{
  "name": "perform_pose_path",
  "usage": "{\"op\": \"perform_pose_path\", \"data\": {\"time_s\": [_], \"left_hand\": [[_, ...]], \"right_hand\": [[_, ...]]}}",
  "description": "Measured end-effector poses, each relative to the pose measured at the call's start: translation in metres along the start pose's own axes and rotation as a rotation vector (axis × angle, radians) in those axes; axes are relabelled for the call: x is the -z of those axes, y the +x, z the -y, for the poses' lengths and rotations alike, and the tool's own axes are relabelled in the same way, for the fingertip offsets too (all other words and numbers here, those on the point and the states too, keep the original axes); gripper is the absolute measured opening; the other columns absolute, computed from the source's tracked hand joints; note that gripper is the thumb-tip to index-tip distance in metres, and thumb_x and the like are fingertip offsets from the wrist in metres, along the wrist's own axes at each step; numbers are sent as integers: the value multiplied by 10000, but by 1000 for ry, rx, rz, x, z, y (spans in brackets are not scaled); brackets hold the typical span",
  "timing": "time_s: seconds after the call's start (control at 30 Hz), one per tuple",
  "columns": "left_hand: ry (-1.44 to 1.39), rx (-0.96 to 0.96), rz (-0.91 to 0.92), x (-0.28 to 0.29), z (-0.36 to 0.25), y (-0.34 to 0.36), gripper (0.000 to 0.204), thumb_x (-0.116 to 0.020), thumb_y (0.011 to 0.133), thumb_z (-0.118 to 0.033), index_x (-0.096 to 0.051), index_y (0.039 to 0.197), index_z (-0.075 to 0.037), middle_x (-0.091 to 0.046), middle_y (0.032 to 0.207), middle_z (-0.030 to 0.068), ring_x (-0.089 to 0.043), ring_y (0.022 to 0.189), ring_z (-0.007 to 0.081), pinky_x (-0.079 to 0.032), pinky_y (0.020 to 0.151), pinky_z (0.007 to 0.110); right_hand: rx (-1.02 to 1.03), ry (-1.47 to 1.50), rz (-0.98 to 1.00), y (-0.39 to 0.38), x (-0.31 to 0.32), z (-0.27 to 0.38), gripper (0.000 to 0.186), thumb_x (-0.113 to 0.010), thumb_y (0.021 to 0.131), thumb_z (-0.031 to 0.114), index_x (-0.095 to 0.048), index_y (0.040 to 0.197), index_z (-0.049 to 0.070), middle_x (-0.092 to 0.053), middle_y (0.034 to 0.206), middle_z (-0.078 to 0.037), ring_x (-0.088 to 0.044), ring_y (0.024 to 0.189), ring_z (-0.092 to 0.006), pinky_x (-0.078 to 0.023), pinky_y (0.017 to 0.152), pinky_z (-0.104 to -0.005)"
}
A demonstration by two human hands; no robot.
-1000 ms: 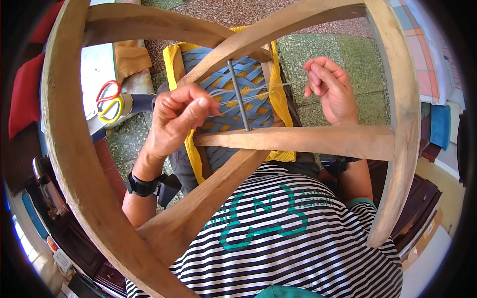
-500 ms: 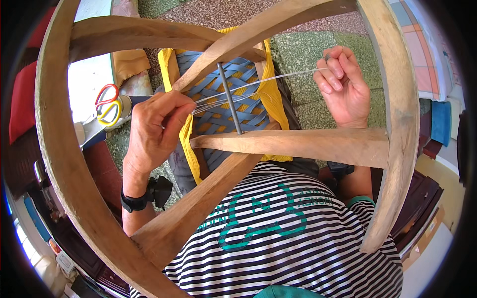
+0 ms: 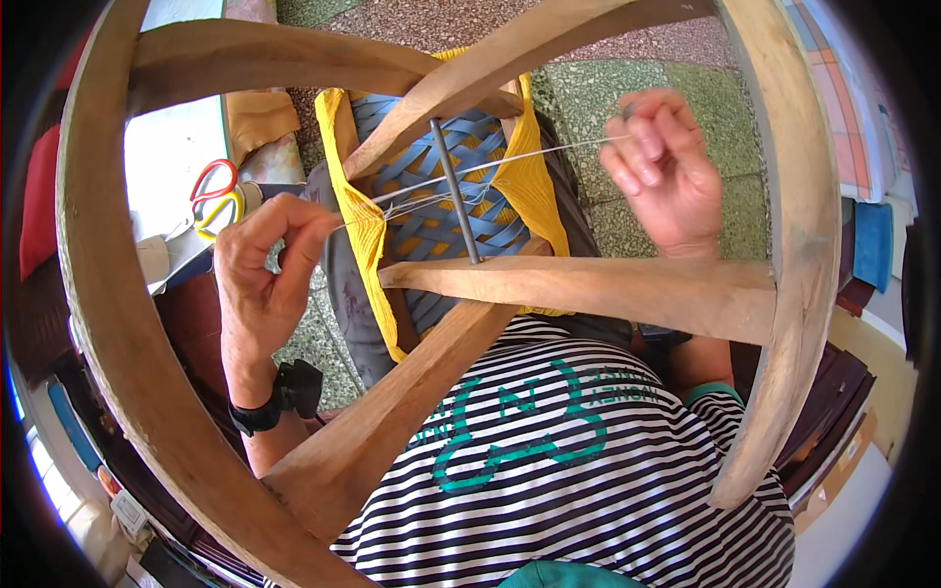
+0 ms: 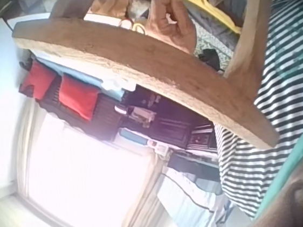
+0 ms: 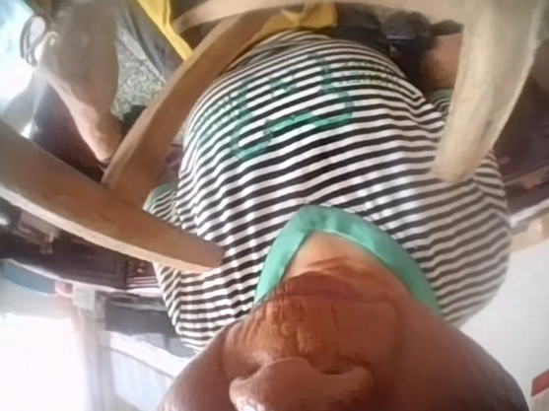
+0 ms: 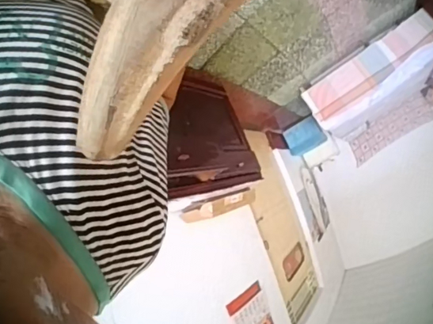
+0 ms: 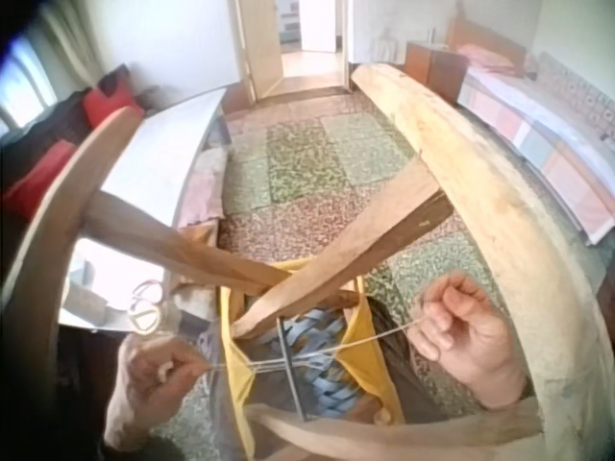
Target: Securing a yellow cushion to the seat of a wooden stool using thread and a needle.
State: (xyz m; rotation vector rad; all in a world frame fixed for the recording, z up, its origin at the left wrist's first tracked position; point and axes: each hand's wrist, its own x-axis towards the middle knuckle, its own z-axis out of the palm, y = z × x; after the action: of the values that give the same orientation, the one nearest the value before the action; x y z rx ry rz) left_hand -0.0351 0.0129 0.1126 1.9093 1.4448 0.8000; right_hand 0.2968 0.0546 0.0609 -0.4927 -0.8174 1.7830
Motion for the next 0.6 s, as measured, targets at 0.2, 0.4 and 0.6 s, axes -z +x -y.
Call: {"op": "perform_pose_path", "data": {"time_s": [0.2,0.4,0.6], "left_hand": [[-135,-96,240,-25,25,12,99,-702,806,-65,-645,826,13,-618,785,69,-554,660,144,-424,583,269],[-442,126,450,-70,30,21,236,-692,845,-100,-632,1047,6,-655,841,60,-570,720,97,-459,625,249],[-419,-117,529,-88,27,48,277,-689,813,-24,-623,1081,-14,-658,950,77,-623,851,157,-505,726,274]], "right_hand": [[249,182,51,9,8,50,153,-542,941,151,-562,969,2,-455,719,13,-419,585,-74,-374,494,-197],[490,151,-47,-21,1,121,133,-487,924,49,-538,1026,-21,-483,741,-4,-450,635,-77,-393,605,-221],[496,129,-39,-66,-6,208,161,-536,748,-76,-503,643,40,-444,631,2,-445,622,-84,-396,665,-205]]}}
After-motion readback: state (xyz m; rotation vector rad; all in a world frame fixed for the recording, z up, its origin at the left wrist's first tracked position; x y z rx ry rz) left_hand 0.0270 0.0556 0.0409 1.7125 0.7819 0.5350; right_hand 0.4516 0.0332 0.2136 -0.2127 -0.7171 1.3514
